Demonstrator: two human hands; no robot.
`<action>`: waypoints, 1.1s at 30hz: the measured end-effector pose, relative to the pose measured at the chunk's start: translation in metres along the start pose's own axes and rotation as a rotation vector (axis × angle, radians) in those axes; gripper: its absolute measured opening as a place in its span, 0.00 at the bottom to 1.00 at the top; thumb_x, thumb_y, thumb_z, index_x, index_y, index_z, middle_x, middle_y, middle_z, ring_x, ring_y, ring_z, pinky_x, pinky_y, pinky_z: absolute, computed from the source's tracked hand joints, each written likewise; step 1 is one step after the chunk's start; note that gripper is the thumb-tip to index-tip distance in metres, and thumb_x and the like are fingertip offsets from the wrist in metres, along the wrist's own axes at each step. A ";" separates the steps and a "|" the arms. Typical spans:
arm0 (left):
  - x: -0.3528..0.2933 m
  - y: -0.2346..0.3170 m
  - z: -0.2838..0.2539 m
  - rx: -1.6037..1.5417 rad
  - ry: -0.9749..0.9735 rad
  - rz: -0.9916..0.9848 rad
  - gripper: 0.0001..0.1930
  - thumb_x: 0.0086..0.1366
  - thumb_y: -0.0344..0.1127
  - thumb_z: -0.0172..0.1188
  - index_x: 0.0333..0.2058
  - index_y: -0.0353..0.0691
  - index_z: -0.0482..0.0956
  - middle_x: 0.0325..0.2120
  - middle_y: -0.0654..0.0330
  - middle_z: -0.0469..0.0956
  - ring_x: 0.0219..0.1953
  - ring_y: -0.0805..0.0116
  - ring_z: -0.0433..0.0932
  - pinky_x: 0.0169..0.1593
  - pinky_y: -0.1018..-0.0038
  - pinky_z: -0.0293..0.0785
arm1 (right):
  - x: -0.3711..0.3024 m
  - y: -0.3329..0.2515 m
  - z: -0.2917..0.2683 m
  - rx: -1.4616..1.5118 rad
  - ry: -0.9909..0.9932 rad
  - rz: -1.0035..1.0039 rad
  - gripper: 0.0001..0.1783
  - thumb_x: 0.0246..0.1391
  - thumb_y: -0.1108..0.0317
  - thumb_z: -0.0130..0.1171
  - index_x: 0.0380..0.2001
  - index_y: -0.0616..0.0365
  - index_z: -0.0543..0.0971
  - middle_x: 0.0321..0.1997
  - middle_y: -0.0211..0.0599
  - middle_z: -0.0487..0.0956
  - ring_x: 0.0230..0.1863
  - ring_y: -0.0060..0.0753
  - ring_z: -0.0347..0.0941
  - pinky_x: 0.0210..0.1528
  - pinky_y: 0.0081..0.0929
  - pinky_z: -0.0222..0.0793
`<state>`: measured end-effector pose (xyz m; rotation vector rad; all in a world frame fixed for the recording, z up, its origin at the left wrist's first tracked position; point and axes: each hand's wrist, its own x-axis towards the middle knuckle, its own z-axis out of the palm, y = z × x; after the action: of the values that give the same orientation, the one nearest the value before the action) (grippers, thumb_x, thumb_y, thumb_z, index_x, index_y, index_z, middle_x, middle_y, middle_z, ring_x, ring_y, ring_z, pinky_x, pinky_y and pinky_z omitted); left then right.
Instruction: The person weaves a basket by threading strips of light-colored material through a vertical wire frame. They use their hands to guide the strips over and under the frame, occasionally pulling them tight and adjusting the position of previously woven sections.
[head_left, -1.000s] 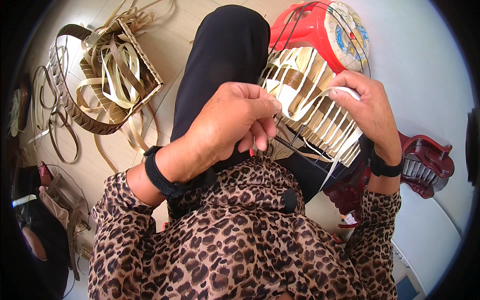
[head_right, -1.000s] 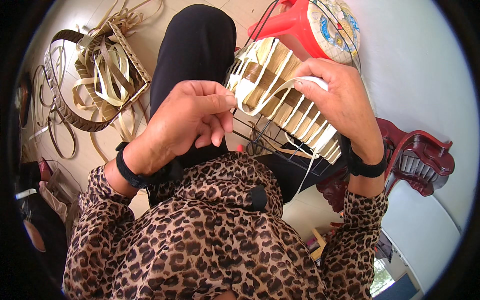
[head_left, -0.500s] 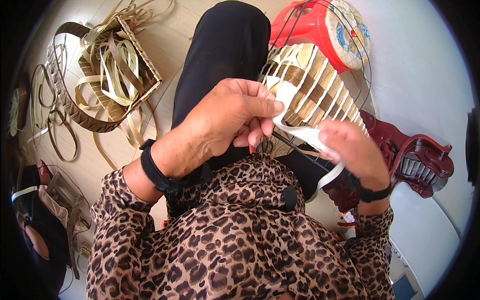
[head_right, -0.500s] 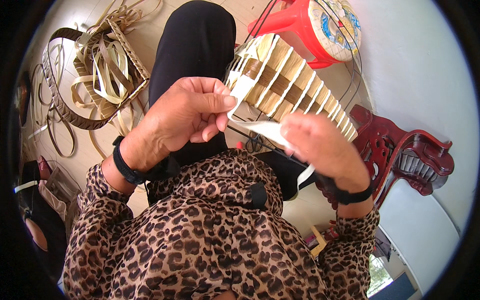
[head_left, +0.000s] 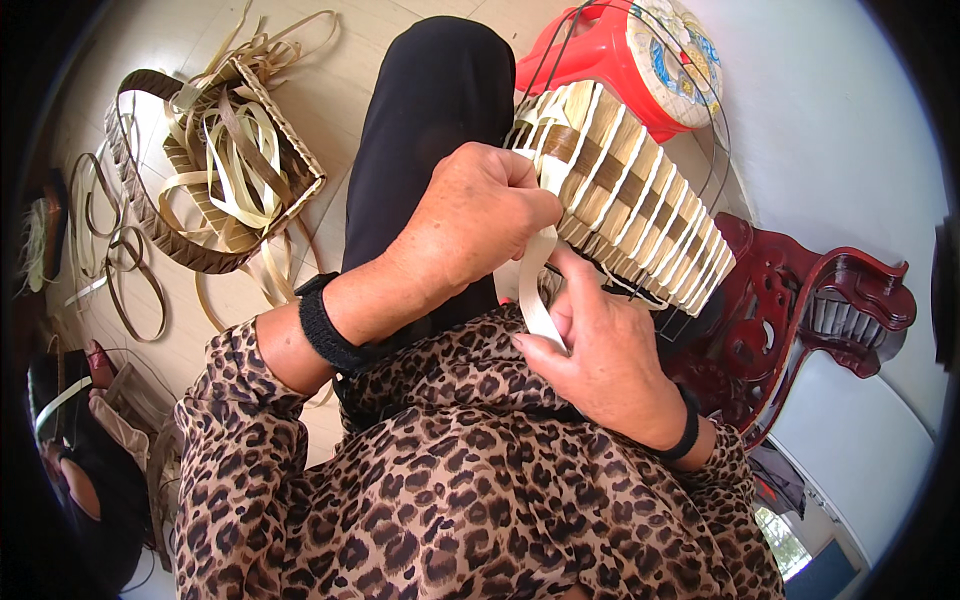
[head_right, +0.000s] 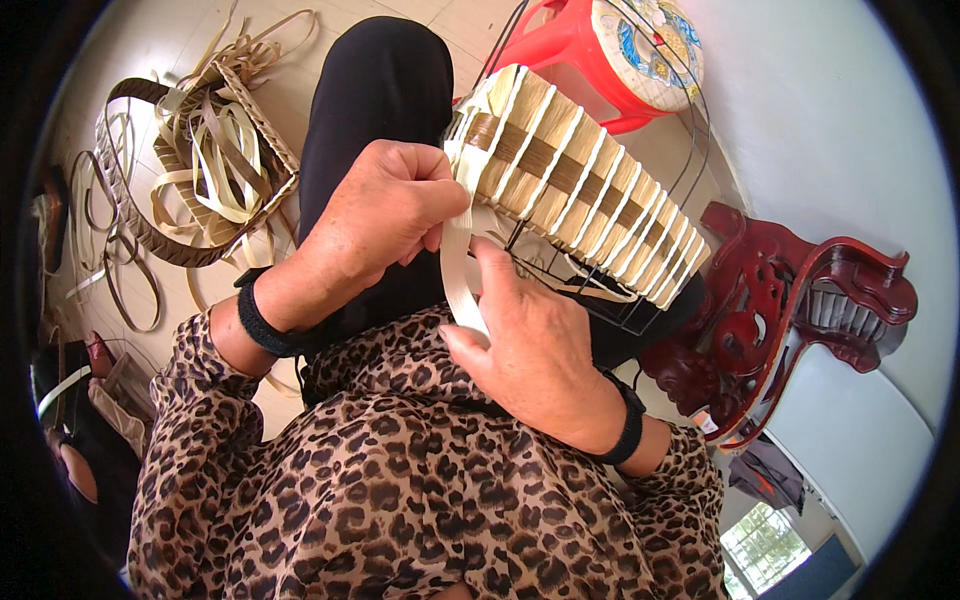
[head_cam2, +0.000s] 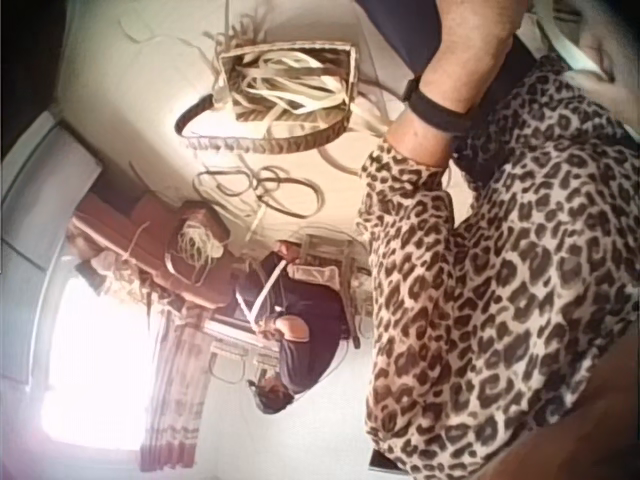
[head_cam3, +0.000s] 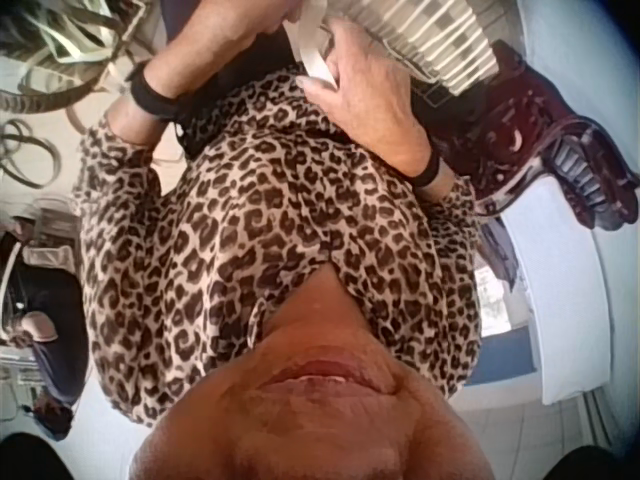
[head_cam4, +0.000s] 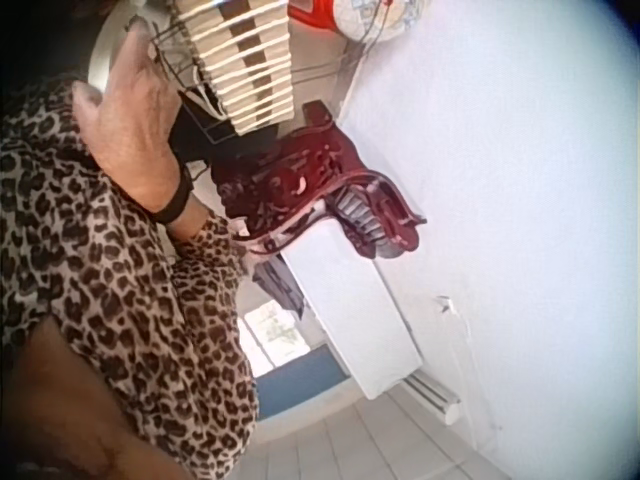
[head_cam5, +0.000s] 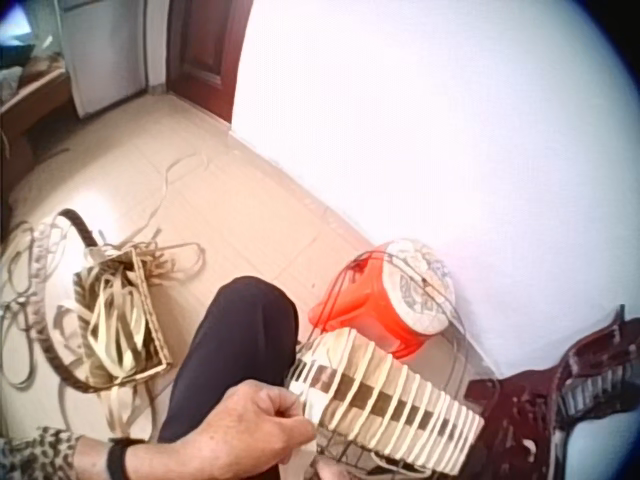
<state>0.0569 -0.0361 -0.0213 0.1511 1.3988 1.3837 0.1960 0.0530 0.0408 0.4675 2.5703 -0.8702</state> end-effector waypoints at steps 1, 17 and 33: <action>0.002 -0.004 0.000 0.031 0.028 0.041 0.08 0.53 0.28 0.55 0.16 0.38 0.71 0.10 0.63 0.69 0.08 0.80 0.61 0.12 0.83 0.53 | 0.001 0.001 0.005 0.000 0.004 -0.002 0.38 0.40 0.68 0.67 0.54 0.64 0.61 0.19 0.36 0.74 0.20 0.36 0.74 0.24 0.32 0.68; -0.001 -0.018 -0.003 0.055 0.069 0.325 0.02 0.56 0.26 0.53 0.25 0.37 0.72 0.16 0.71 0.66 0.17 0.84 0.62 0.21 0.83 0.58 | -0.002 -0.001 -0.041 0.094 0.134 -0.154 0.12 0.51 0.78 0.54 0.40 0.64 0.77 0.23 0.41 0.74 0.21 0.31 0.71 0.25 0.25 0.65; -0.008 -0.022 0.001 0.398 0.166 0.734 0.07 0.55 0.27 0.65 0.28 0.35 0.74 0.22 0.66 0.69 0.22 0.82 0.67 0.25 0.82 0.64 | 0.034 0.032 -0.078 -0.134 0.272 -0.224 0.16 0.44 0.82 0.59 0.38 0.55 0.80 0.27 0.37 0.74 0.25 0.33 0.72 0.28 0.24 0.66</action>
<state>0.0736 -0.0475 -0.0336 0.9013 1.8481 1.7024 0.1606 0.1324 0.0666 0.2781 2.9529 -0.7422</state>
